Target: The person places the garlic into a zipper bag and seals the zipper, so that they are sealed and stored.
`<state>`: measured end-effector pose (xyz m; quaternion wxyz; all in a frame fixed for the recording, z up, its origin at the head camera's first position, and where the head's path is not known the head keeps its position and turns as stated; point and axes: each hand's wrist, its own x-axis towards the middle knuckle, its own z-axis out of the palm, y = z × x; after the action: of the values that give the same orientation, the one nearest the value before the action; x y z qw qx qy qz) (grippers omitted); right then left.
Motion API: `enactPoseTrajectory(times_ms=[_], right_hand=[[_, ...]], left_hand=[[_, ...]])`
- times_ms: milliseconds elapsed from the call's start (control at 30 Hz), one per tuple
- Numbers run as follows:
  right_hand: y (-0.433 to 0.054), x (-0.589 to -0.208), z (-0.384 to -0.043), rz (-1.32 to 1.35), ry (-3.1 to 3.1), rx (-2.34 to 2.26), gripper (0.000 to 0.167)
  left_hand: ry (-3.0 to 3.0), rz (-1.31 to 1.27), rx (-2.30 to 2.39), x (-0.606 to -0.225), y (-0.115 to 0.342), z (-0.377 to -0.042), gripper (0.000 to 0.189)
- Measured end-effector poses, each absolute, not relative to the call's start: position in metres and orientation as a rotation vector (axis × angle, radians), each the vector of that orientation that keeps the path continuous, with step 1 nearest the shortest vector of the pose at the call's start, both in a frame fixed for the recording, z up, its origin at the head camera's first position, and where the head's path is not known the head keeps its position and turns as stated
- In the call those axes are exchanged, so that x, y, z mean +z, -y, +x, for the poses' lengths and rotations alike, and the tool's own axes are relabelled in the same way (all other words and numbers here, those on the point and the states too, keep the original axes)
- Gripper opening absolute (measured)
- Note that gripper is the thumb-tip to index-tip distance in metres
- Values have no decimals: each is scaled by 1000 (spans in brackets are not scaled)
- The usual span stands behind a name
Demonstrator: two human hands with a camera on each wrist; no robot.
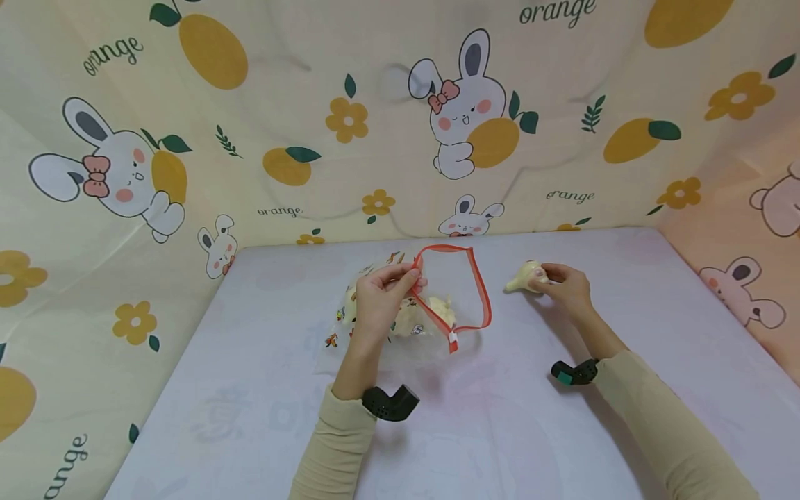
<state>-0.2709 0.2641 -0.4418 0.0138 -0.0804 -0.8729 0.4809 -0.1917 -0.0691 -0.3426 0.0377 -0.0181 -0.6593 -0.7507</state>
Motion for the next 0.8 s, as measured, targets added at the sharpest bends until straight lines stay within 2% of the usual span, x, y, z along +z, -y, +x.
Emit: enactPoseTrajectory(times_ms=[800], right_hand=[[-264,-433,-263,-214,2722,1468,61]], left_hand=[[1999,-65,-2327,-341,68,-190,21]])
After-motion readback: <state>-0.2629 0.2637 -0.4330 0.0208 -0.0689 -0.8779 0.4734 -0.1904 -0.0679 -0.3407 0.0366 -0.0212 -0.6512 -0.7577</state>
